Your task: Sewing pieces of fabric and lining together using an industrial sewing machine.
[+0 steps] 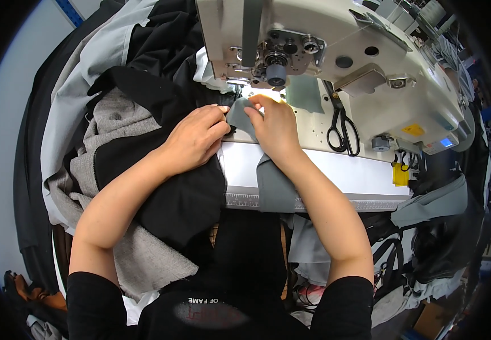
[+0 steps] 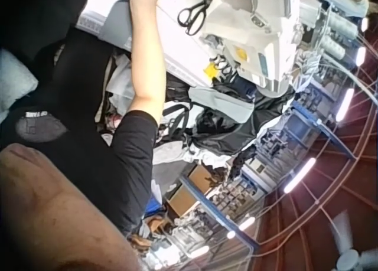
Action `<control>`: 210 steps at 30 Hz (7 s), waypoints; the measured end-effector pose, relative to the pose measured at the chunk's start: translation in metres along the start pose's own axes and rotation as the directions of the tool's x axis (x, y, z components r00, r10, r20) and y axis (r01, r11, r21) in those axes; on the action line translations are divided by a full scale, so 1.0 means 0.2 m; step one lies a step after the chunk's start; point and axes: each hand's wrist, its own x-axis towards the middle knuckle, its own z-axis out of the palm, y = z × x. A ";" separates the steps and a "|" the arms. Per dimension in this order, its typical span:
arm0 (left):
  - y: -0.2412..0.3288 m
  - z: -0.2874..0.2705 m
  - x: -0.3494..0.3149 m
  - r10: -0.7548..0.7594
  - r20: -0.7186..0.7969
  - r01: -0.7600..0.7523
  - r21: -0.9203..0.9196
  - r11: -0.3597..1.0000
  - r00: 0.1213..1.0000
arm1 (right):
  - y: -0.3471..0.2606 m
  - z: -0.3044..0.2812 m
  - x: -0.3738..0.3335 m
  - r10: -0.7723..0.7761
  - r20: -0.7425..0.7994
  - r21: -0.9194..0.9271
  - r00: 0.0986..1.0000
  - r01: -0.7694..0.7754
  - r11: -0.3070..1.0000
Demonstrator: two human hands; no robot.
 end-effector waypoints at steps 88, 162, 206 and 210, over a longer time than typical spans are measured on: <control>0.01 0.01 0.00 -0.061 0.093 0.049 0.124 0.991 0.994 | 0.05 -0.10 0.04 -0.533 0.188 -0.396 0.825 0.560 0.728; 0.22 -0.53 -0.79 -0.704 0.050 0.557 0.573 0.601 0.709 | -0.22 0.08 -0.61 -0.417 0.257 -0.366 0.872 0.487 0.793; 0.84 -1.05 -0.10 0.094 0.264 0.007 -0.359 0.933 0.960 | -0.19 0.57 -1.21 -0.132 0.421 0.767 0.897 -0.275 0.580; 0.77 -0.79 -0.15 0.061 0.634 0.244 -0.383 0.891 0.771 | -0.28 0.79 -1.16 -0.297 0.580 0.563 0.759 -0.110 0.819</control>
